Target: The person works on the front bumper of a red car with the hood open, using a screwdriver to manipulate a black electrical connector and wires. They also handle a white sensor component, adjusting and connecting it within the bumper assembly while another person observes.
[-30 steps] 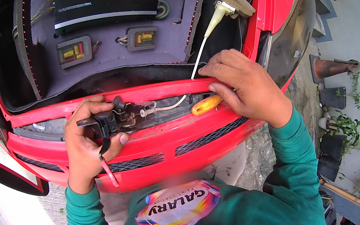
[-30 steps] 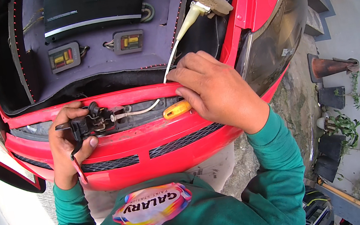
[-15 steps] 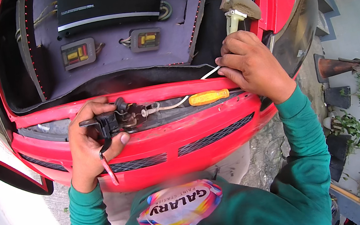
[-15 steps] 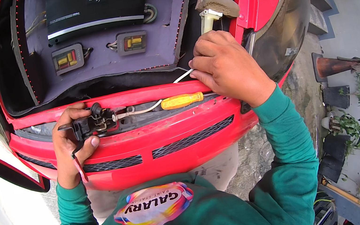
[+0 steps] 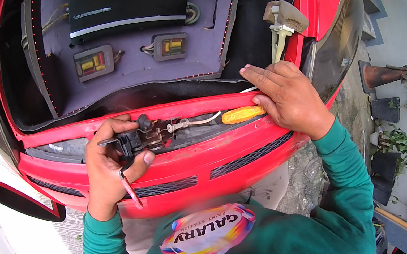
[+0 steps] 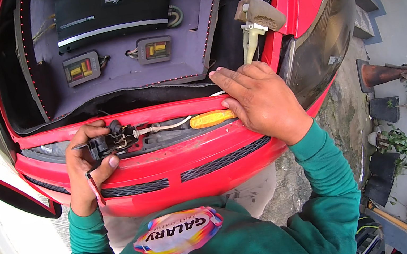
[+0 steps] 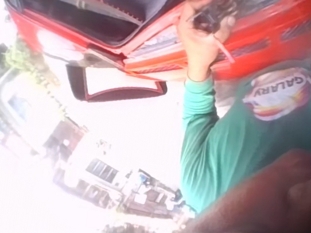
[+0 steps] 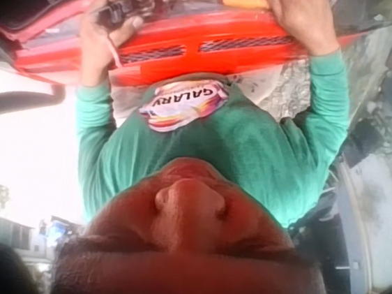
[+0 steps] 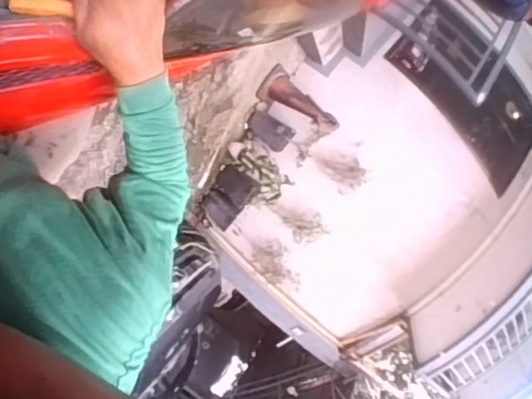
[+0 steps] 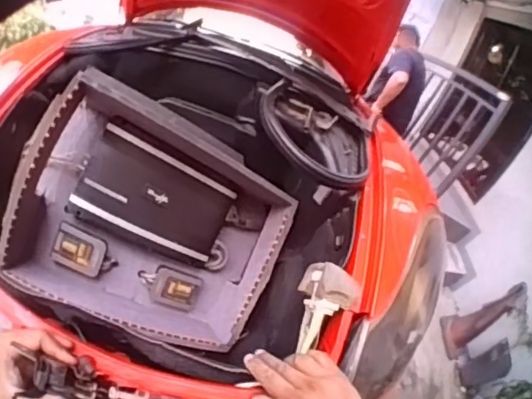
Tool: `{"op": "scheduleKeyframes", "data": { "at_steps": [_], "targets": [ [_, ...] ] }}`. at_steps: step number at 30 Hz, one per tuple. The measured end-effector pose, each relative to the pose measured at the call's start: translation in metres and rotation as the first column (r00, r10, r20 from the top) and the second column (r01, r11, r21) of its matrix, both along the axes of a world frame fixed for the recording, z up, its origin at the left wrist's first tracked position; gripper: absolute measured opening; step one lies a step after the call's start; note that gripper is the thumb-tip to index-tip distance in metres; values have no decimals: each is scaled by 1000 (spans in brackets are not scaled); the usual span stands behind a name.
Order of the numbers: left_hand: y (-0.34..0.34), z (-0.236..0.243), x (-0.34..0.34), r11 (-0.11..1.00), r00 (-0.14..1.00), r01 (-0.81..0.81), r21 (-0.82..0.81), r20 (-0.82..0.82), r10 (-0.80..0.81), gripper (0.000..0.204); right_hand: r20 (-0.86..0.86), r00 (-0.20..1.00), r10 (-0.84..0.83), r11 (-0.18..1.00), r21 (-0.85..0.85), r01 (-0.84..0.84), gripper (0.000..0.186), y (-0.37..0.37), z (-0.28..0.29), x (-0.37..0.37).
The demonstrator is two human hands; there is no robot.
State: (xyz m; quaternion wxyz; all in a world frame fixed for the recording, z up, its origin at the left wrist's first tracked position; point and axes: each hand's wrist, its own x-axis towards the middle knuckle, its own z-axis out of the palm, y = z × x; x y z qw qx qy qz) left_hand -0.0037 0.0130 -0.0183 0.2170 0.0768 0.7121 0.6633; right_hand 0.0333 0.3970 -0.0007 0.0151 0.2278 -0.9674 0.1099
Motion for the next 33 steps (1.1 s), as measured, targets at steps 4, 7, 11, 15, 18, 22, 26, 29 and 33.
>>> {"op": "scheduleKeyframes", "data": {
  "at_steps": [4, 7, 11, 15, 18, 22, 26, 29, 33],
  "targets": [
    [1, 1, -2, 1000, 999, -3, 5, 33, 3, 47, 2, 998, -63, 987, -150, 63, 56, 0, -3, 1],
    [1, 3, -1, 1000, 999, -12, 22, 40, 11, 47, -56, 995, -79, 978, -197, 66, 55, -1, -14, 4],
    [2, 3, 0, 1000, 999, -21, 11, 32, 21, 48, -75, 987, -139, 965, -234, 118, 53, -4, -18, 5],
    [2, 5, 0, 1000, 999, -12, 2, 35, 12, 47, -102, 982, -158, 949, -290, 123, 50, -3, -23, 5],
    [4, 4, 1, 1000, 999, -27, 0, 35, 27, 47, -89, 983, -162, 938, -322, 125, 48, 0, -24, 5],
    [1, 3, 0, 1000, 1000, -15, -11, 16, 15, 47, -92, 980, -175, 938, -318, 138, 48, -1, -23, 5],
    [1, 1, 0, 999, 1000, -26, -23, 16, 26, 47, -104, 979, -176, 941, -309, 136, 48, 0, -24, 5],
    [1, 1, 1, 999, 999, -29, -29, 23, 30, 48, -94, 979, -183, 941, -304, 147, 48, 0, -24, 5],
    [2, 2, 1, 999, 999, -35, -39, 18, 36, 48, -97, 979, -178, 945, -293, 143, 49, 0, -24, 5]
  ]
}}
